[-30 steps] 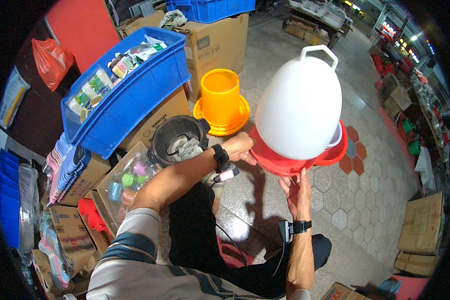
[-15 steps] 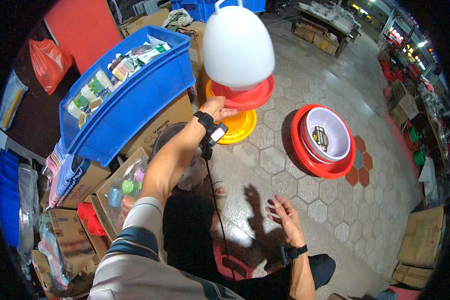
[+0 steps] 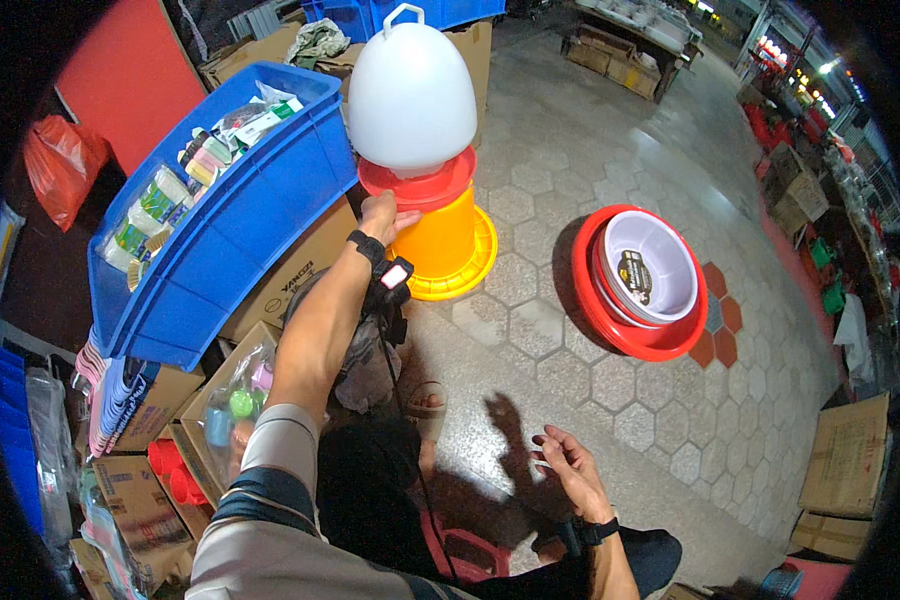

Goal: The person assembles a poultry feeder by placing a white water reservoir onto a red base and then onto a yellow base. They then use a cloth to wipe the inside of a black pot containing a metal strainer and place the cloth inside the pot.

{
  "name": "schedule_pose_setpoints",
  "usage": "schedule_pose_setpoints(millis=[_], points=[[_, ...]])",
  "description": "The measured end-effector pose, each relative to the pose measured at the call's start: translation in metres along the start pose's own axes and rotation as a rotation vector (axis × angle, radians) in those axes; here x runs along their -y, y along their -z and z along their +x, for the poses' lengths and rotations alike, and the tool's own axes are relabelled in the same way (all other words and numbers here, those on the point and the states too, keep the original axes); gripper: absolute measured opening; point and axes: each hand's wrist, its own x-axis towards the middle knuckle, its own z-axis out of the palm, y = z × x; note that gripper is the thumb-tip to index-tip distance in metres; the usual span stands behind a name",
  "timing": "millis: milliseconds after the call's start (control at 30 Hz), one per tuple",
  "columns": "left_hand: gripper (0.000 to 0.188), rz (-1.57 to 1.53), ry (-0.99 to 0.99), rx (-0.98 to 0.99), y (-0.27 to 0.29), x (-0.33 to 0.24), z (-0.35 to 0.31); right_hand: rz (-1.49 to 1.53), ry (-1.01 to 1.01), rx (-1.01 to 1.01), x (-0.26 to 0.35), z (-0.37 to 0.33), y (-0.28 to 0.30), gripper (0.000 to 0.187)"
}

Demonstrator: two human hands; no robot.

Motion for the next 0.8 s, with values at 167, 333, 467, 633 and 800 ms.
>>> schedule_pose_setpoints(millis=[167, 333, 467, 633, 800], points=[[0.057, 0.022, 0.019, 0.103, 0.013, 0.000, 0.000, -0.044, 0.018, 0.037, -0.004, 0.003, -0.002, 0.057], [0.065, 0.179, 0.111, 0.058, 0.012, -0.001, -0.015, -0.138, 0.054, 0.036, -0.009, 0.006, -0.002, 0.060], [0.067, 0.081, 0.093, 0.103, 0.013, 0.004, -0.024, -0.219, 0.055, 0.022, -0.013, 0.008, 0.000, 0.062], [0.066, -0.004, 0.060, 0.098, 0.011, 0.009, -0.027, -0.218, 0.060, -0.007, -0.020, 0.005, 0.003, 0.061], [0.054, -0.011, 0.123, 0.127, 0.016, 0.009, -0.062, -0.205, 0.108, -0.035, -0.023, -0.002, 0.011, 0.061]])
